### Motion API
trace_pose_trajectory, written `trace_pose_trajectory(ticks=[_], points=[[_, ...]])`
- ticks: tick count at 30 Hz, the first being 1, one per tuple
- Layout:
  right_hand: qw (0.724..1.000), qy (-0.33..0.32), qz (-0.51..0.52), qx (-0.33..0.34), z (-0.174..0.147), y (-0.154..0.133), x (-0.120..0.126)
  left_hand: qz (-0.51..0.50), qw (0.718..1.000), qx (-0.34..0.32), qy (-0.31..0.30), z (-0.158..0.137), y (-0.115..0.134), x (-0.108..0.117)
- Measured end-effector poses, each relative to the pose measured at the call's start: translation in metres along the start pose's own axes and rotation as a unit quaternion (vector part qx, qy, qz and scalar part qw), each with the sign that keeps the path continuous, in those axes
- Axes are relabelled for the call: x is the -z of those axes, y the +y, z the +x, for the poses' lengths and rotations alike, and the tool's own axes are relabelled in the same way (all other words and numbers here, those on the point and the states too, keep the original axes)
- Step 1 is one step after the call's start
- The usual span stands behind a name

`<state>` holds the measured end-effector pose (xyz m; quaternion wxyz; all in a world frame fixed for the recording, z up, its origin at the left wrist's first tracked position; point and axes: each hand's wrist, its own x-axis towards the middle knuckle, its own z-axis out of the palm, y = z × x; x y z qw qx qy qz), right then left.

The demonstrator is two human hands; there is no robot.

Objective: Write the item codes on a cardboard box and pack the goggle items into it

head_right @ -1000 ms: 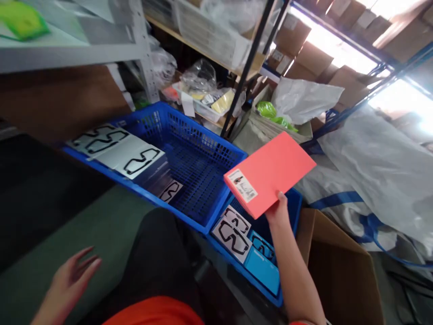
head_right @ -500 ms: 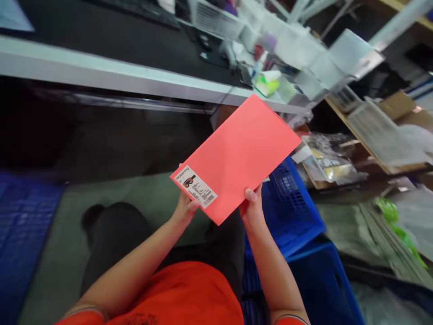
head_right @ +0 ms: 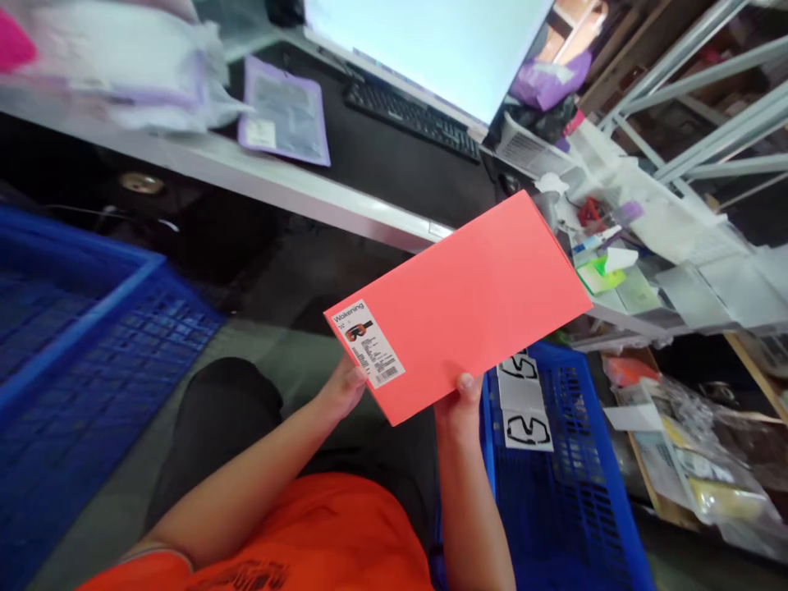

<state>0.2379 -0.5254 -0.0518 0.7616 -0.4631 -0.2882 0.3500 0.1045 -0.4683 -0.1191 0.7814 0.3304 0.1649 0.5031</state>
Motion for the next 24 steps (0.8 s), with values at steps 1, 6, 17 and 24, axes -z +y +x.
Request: trace_pose_trajectory(ticks=[1, 6, 17, 24], points=[[1.0, -0.004, 0.006, 0.001, 0.006, 0.002, -0.011, -0.001, 1.0, -0.019, -0.012, 0.008, 0.008, 0.005], [0.998, -0.039, 0.039, 0.006, 0.032, 0.011, -0.068, 0.011, 0.996, -0.078, -0.048, 0.046, 0.063, 0.024], [0.99, -0.109, 0.084, 0.019, 0.094, 0.039, -0.173, 0.068, 0.985, -0.144, -0.072, 0.108, 0.165, 0.049], [0.989, -0.107, 0.097, 0.024, 0.121, 0.053, -0.198, 0.095, 0.98, -0.17, -0.033, 0.141, 0.189, 0.058]])
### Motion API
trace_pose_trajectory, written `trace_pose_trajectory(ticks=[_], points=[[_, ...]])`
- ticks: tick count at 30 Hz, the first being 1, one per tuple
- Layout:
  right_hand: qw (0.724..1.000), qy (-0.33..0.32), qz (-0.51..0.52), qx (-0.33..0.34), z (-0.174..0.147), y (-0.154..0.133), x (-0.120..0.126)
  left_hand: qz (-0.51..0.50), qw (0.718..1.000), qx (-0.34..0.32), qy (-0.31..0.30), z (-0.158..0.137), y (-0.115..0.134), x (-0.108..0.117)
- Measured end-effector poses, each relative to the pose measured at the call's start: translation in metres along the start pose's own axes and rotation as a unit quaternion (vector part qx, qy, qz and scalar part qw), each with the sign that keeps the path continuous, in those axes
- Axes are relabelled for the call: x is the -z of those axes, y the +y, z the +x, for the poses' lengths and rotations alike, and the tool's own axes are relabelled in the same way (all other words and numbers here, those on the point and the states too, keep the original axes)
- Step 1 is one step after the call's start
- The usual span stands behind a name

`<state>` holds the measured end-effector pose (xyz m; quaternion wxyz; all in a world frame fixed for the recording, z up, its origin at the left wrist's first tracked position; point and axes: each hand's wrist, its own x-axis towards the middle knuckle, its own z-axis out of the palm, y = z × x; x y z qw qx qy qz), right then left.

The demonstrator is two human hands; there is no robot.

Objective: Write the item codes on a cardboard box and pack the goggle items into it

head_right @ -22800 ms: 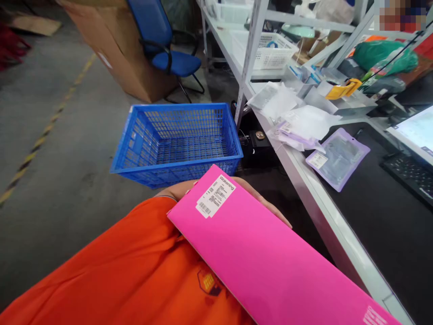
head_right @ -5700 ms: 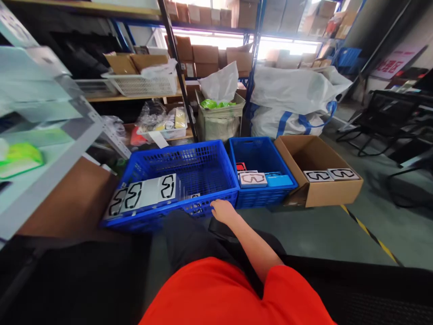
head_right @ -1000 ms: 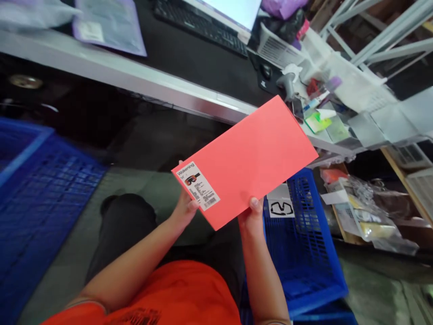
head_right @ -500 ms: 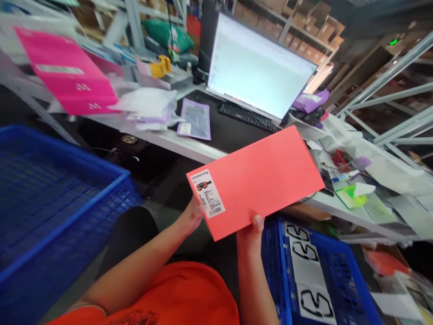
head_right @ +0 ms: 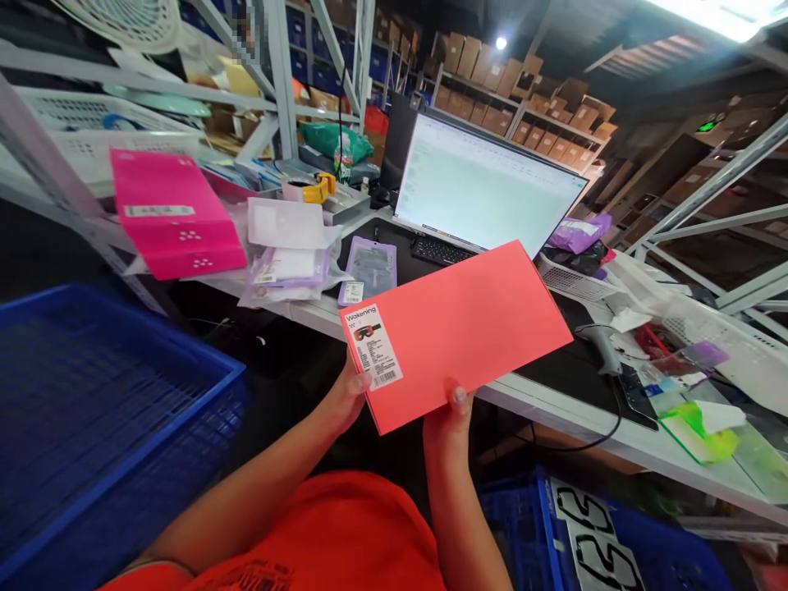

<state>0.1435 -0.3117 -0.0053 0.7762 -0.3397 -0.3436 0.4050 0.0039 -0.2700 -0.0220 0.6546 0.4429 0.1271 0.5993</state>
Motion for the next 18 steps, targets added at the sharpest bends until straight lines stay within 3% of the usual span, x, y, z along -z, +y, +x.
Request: trace_pose_trajectory(ticks=[8, 14, 16, 18], points=[[0.999, -0.02, 0.013, -0.042, 0.033, 0.021, 0.004, 0.018, 0.999, 0.015, 0.029, 0.031, 0.01, 0.008], [0.99, -0.125, -0.023, -0.053, 0.043, 0.039, 0.033, 0.025, 0.996, 0.056, 0.063, 0.052, 0.037, 0.024], [0.989, -0.106, -0.099, -0.02, 0.051, 0.038, 0.055, 0.01, 0.991, 0.092, 0.094, 0.055, 0.048, 0.034], [0.978, -0.033, -0.204, 0.034, 0.066, 0.031, 0.078, -0.012, 0.981, 0.138, 0.137, 0.056, 0.058, 0.043]])
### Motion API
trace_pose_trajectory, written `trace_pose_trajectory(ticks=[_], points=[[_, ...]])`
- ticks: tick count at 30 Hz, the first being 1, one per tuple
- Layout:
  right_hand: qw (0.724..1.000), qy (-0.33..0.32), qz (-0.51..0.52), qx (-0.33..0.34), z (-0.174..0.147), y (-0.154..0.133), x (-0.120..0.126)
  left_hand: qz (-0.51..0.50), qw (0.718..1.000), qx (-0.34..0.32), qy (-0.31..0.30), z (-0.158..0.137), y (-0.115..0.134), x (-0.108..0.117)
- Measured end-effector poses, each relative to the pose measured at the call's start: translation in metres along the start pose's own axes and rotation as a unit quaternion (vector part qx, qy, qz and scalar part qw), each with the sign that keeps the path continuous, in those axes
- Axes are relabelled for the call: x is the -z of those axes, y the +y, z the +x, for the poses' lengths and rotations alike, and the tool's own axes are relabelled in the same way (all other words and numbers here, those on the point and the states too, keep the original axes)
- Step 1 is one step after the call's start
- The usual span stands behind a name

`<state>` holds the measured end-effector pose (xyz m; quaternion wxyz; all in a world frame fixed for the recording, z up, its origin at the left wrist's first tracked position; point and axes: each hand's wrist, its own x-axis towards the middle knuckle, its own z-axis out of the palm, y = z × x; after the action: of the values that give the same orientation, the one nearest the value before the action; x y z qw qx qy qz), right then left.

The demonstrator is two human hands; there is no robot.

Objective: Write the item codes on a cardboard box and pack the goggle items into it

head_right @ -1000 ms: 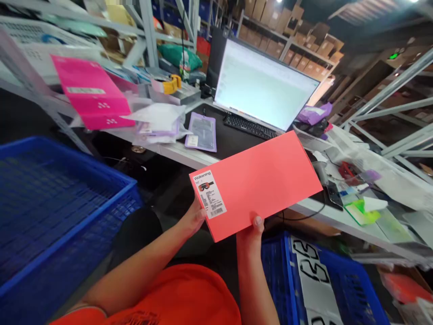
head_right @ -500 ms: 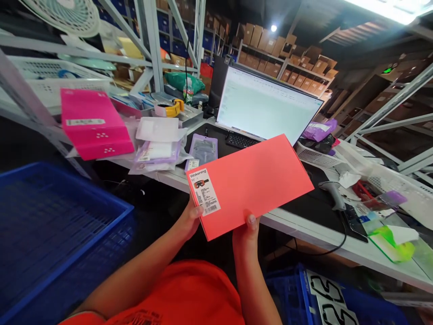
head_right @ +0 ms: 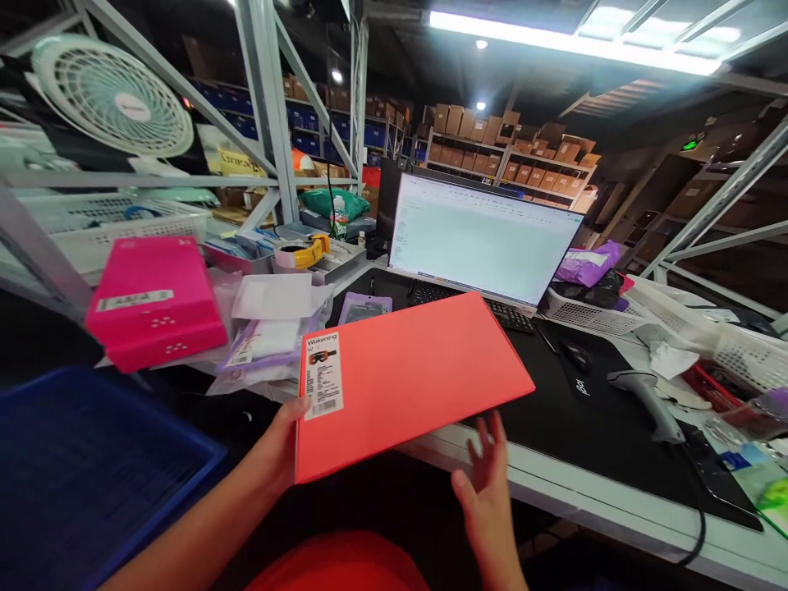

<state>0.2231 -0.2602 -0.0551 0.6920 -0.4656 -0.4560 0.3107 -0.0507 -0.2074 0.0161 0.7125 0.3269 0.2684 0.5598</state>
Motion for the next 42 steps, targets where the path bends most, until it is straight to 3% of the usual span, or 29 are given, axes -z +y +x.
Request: trace_pose_trajectory(ticks=[3, 8, 12, 16, 21, 27, 42], points=[[0.992, 0.059, -0.103, 0.038, 0.031, -0.002, 0.035, -0.009, 0.997, 0.068, 0.031, 0.001, 0.011, 0.006], [0.989, -0.048, -0.135, -0.023, 0.067, -0.009, 0.059, 0.035, 0.994, 0.107, -0.002, 0.015, 0.022, 0.003], [0.974, -0.056, -0.214, -0.043, 0.064, -0.003, 0.054, 0.085, 0.989, 0.118, -0.028, 0.037, 0.029, 0.004], [0.973, -0.043, -0.224, -0.026, 0.059, 0.007, 0.054, 0.105, 0.984, 0.132, -0.049, 0.058, 0.036, 0.006], [0.963, -0.075, -0.25, -0.062, 0.06, 0.013, 0.062, 0.117, 0.977, 0.167, -0.066, 0.073, 0.042, 0.002], [0.967, -0.012, -0.245, -0.062, 0.055, 0.015, 0.046, 0.121, 0.974, 0.18, -0.065, 0.078, 0.042, 0.003], [0.971, 0.044, -0.22, -0.077, 0.039, 0.008, 0.028, 0.131, 0.973, 0.168, -0.089, 0.073, 0.037, 0.015]])
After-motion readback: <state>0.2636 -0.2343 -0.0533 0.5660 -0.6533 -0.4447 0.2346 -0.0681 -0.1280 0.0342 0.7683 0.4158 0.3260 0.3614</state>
